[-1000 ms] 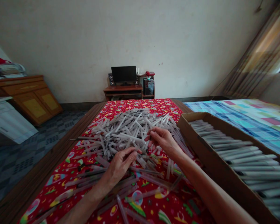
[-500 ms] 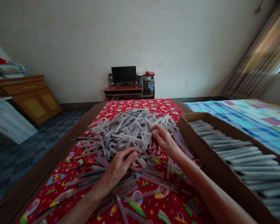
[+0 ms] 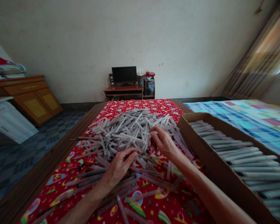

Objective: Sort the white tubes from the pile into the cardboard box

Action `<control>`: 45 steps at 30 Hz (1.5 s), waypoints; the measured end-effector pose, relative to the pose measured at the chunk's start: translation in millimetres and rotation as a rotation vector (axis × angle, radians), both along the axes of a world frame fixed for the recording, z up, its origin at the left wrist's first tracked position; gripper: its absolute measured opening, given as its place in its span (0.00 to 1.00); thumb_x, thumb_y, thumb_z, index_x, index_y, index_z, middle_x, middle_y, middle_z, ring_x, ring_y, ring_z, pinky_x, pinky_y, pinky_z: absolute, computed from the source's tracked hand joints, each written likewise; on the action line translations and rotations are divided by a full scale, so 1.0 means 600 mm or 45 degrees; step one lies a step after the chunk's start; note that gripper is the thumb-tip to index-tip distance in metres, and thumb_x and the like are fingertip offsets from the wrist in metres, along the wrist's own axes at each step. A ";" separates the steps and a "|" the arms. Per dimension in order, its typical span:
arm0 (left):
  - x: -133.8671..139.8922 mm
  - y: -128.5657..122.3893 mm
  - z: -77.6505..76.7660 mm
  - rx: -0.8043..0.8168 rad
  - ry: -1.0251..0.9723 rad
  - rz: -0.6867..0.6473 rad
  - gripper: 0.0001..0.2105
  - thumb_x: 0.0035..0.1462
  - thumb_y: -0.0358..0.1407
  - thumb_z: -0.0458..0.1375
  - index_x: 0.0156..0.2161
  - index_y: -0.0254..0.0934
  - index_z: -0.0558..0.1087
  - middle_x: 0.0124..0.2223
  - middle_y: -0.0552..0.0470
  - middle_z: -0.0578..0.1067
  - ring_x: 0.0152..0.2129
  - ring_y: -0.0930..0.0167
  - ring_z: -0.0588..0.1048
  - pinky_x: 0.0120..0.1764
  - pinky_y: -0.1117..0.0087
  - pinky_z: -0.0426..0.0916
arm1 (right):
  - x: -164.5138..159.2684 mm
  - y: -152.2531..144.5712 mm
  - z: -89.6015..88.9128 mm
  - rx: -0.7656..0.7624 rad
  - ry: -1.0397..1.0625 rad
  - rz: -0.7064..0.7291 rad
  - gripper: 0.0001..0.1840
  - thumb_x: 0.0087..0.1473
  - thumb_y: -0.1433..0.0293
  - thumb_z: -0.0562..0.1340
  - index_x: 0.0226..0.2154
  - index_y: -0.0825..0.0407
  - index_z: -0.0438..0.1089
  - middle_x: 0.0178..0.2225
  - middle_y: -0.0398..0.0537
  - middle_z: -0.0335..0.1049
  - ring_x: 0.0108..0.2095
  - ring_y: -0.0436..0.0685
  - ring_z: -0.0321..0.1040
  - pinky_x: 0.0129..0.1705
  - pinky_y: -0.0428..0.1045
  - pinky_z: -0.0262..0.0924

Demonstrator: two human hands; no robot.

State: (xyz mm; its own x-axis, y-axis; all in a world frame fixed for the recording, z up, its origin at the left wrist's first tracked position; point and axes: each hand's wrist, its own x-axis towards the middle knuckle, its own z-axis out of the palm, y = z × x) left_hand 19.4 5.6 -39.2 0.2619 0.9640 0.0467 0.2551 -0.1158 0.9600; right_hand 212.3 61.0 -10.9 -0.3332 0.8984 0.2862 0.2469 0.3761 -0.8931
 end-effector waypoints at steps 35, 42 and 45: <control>0.000 0.000 -0.005 -0.009 -0.015 -0.032 0.20 0.57 0.46 0.49 0.45 0.32 0.71 0.21 0.58 0.61 0.15 0.79 0.56 0.18 0.77 0.50 | 0.036 0.045 -0.017 0.086 -0.645 -0.118 0.19 0.56 0.67 0.50 0.21 0.57 0.68 0.18 0.44 0.68 0.17 0.46 0.62 0.22 0.40 0.53; -0.002 0.000 0.001 0.041 0.039 -0.035 0.20 0.58 0.45 0.48 0.44 0.32 0.72 0.22 0.57 0.61 0.16 0.79 0.57 0.19 0.77 0.51 | -0.005 0.129 0.007 0.287 -1.065 -0.286 0.17 0.56 0.69 0.50 0.37 0.55 0.73 0.32 0.49 0.73 0.33 0.52 0.69 0.35 0.43 0.58; -0.004 -0.001 0.004 0.075 0.080 -0.028 0.20 0.58 0.45 0.48 0.44 0.32 0.72 0.22 0.57 0.61 0.17 0.78 0.57 0.20 0.77 0.52 | -0.035 0.162 0.001 0.286 -1.256 -0.330 0.17 0.54 0.71 0.51 0.38 0.58 0.73 0.37 0.59 0.72 0.39 0.58 0.69 0.40 0.48 0.59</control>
